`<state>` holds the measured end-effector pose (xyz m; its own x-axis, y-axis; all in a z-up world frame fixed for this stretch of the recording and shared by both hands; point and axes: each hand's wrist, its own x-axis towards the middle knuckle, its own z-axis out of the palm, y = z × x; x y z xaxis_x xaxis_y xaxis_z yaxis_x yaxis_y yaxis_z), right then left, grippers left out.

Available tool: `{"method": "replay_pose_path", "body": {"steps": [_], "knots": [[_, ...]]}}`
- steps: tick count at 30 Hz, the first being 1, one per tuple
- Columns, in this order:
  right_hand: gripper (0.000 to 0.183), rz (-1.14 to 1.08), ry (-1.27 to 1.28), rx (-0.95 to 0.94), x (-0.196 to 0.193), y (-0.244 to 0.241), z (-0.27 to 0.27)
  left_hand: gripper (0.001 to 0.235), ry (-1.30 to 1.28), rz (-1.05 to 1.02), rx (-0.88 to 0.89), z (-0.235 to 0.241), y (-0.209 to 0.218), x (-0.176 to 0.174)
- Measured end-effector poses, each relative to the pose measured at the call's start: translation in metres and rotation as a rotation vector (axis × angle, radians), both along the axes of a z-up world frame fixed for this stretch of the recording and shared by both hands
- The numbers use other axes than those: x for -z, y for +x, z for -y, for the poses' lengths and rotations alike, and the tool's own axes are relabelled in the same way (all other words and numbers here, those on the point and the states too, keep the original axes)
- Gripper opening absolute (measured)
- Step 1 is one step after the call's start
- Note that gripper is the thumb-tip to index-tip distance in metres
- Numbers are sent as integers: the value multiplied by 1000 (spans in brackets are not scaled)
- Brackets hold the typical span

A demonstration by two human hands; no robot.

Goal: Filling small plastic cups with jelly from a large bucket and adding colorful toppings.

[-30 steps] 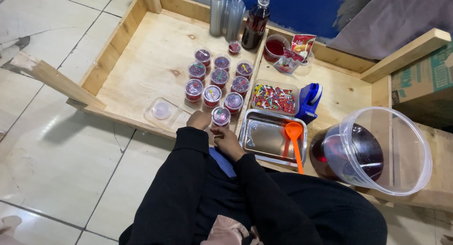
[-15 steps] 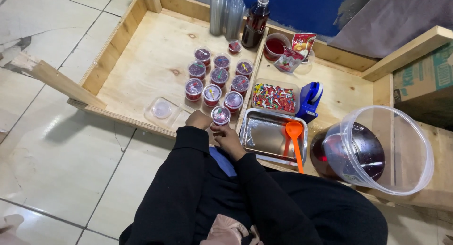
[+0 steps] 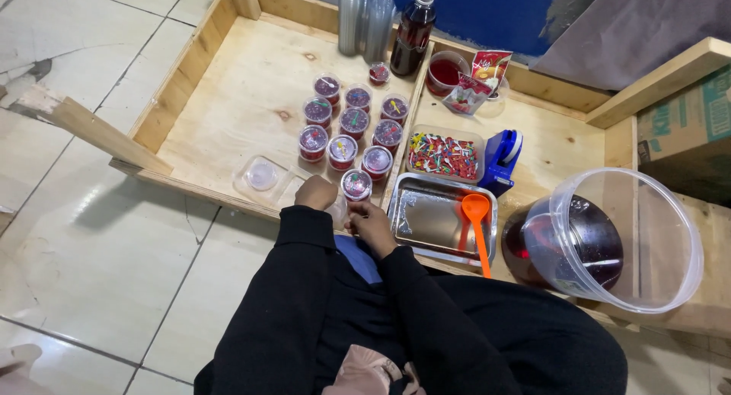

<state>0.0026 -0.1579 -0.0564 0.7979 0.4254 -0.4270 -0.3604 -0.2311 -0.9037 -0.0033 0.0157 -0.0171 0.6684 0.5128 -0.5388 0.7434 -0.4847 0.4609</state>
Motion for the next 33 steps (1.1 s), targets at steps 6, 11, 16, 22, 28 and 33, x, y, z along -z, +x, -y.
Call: {"method": "replay_pose_path", "body": {"steps": [6,11,16,22,28,33], "knots": [[30,7,31,-9,-5,-3,3,44,18,-1,58,10,-7,-25],[32,52,32,-39,-22,-7,3,43,-29,10,45,6,-4,-12],[35,101,32,-39,-19,-4,3,45,-96,76,13,-2,-3,25],[30,115,49,-64,-32,-7,1,47,-113,99,-49,-3,-10,14],[24,150,68,-67,-50,-12,-3,45,-107,156,-154,-11,-15,21],[17,516,-23,41,-65,-11,-1,49,-140,232,-228,-12,-27,-12]]}}
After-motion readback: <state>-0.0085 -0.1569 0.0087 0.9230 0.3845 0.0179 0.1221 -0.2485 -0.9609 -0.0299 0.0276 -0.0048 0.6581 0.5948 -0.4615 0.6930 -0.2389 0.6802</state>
